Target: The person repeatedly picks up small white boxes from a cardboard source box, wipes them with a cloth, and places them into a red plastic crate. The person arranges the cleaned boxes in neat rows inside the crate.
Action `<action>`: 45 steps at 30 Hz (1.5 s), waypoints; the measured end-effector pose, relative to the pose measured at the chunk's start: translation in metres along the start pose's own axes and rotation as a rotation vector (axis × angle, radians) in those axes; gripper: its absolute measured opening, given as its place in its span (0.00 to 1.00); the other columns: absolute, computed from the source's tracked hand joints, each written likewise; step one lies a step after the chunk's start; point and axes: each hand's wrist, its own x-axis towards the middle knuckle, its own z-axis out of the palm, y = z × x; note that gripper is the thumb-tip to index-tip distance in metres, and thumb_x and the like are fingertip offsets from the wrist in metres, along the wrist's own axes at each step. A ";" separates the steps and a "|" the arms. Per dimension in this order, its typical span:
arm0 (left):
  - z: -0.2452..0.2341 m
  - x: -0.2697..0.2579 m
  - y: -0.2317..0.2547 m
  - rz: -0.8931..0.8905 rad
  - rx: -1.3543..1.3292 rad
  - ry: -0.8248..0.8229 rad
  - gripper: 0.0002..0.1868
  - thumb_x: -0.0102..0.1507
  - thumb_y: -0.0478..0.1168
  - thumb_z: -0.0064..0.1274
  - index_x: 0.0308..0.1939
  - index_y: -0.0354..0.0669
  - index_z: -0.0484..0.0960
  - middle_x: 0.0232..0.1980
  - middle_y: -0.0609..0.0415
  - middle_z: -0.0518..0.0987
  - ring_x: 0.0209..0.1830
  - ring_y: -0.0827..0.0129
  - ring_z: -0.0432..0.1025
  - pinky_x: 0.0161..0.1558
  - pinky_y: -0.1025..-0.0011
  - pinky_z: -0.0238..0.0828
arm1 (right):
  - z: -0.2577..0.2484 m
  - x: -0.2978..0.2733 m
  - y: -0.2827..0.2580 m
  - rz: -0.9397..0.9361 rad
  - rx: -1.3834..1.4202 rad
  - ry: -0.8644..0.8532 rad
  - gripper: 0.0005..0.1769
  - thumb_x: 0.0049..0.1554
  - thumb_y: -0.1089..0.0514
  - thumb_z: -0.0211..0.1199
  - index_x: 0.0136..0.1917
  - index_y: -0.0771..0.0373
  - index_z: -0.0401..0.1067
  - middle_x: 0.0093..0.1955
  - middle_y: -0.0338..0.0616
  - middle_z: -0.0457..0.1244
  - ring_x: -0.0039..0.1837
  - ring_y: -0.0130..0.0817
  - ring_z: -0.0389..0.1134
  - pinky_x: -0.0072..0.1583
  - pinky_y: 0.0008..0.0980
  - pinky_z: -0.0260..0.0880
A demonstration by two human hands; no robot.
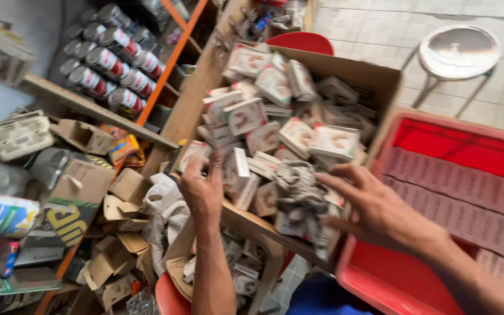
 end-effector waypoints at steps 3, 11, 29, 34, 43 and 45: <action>0.008 0.025 -0.089 -0.248 0.247 -0.340 0.38 0.59 0.70 0.64 0.58 0.44 0.81 0.57 0.39 0.79 0.57 0.42 0.73 0.53 0.47 0.70 | 0.060 0.033 0.008 -0.076 -0.329 -0.088 0.61 0.47 0.33 0.79 0.86 0.36 0.52 0.86 0.57 0.44 0.81 0.59 0.49 0.72 0.57 0.58; 0.041 0.030 -0.093 0.335 0.209 -0.762 0.65 0.53 0.89 0.41 0.80 0.49 0.63 0.74 0.41 0.68 0.67 0.48 0.65 0.61 0.45 0.63 | 0.080 0.014 0.016 0.051 0.121 0.242 0.25 0.56 0.61 0.67 0.67 0.53 0.75 0.68 0.51 0.65 0.67 0.46 0.73 0.65 0.40 0.75; -0.019 0.057 0.000 0.224 -0.702 -0.980 0.67 0.49 0.69 0.67 0.82 0.41 0.56 0.77 0.42 0.63 0.74 0.55 0.62 0.70 0.57 0.64 | 0.096 -0.019 -0.069 0.309 0.658 1.116 0.29 0.55 0.54 0.67 0.68 0.63 0.70 0.63 0.54 0.66 0.64 0.40 0.68 0.64 0.36 0.69; 0.008 -0.049 0.103 0.268 -1.153 -1.052 0.65 0.57 0.79 0.58 0.83 0.41 0.53 0.73 0.44 0.62 0.68 0.59 0.63 0.66 0.59 0.71 | 0.069 -0.033 -0.127 -0.100 0.016 0.797 0.41 0.71 0.25 0.44 0.78 0.58 0.65 0.82 0.72 0.48 0.86 0.80 0.47 0.83 0.83 0.49; 0.035 -0.240 0.248 0.056 -1.728 -1.691 0.72 0.64 0.85 0.53 0.86 0.33 0.37 0.82 0.44 0.60 0.80 0.63 0.60 0.79 0.63 0.59 | 0.048 -0.212 -0.136 0.712 -0.103 1.357 0.21 0.69 0.52 0.51 0.72 0.59 0.70 0.76 0.56 0.63 0.80 0.53 0.64 0.77 0.47 0.66; 0.071 -0.282 0.249 -1.727 -1.508 -2.238 0.37 0.73 0.65 0.44 0.71 0.38 0.76 0.68 0.42 0.79 0.68 0.60 0.74 0.71 0.68 0.71 | 0.087 -0.250 -0.151 0.416 -0.441 1.250 0.20 0.68 0.51 0.54 0.69 0.61 0.73 0.75 0.63 0.60 0.77 0.60 0.66 0.83 0.61 0.59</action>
